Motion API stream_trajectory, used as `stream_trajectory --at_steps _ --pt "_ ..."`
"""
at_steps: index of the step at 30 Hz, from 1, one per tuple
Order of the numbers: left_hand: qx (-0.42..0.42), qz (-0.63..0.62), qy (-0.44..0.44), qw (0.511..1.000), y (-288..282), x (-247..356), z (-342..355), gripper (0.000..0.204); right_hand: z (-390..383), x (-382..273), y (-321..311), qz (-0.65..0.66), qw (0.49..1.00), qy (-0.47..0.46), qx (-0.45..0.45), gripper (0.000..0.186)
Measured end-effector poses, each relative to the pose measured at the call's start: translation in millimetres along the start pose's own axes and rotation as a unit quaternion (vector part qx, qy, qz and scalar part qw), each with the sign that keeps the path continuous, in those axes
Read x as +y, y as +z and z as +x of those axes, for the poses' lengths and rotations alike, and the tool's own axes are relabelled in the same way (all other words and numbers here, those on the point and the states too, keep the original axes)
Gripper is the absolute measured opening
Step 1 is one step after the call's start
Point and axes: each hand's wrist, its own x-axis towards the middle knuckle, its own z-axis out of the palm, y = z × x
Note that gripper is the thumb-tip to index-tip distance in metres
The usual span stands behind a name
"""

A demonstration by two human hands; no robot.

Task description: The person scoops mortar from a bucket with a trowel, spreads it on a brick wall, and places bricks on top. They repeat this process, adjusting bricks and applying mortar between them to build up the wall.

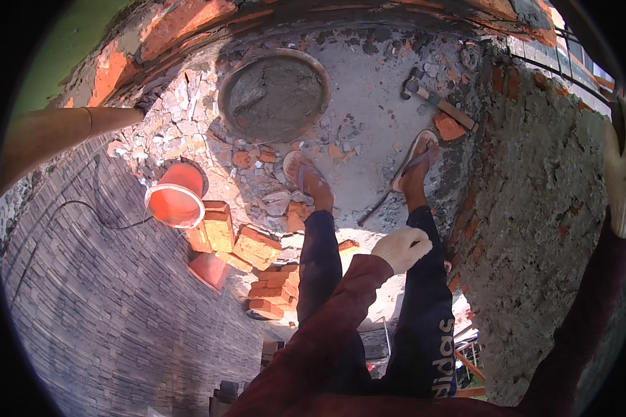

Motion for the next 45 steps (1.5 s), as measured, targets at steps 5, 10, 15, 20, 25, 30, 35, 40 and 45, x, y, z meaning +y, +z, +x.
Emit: stream_trajectory --at_steps 5,10,15,20,25,30,35,40,45 --pt "-0.018 0.015 -0.011 1.000 -11 7 -6 0.039 -25 -261 22 0.125 0.961 -0.134 -0.205 0.039" --pt "0.052 -0.038 0.034 0.997 -5 7 -17 0.034 30 -404 139 -0.025 0.939 -0.296 -0.172 0.041" --pt "0.126 -0.110 0.082 0.983 -3 -1 -22 0.032 76 -478 167 -0.106 0.895 -0.344 -0.264 0.035" --pt "0.143 -0.135 0.122 0.973 -13 10 -24 0.031 61 -470 229 -0.013 0.893 -0.248 -0.376 0.022" --pt "0.147 -0.155 0.106 0.971 -18 10 -28 0.032 44 -489 208 0.174 0.835 -0.164 -0.495 0.027" --pt "0.139 -0.151 0.131 0.970 -19 6 -20 0.032 43 -484 217 0.284 0.807 -0.106 -0.507 0.027" --pt "0.085 -0.131 0.057 0.986 -27 15 -18 0.033 40 -449 223 0.357 0.765 -0.135 -0.518 0.020" --pt "0.089 -0.056 0.049 0.993 -9 -1 -2 0.037 36 -384 208 0.434 0.751 -0.168 -0.469 0.020" --pt "0.044 -0.015 0.040 0.998 -10 21 15 0.040 30 -283 133 0.447 0.784 -0.194 -0.385 0.025"
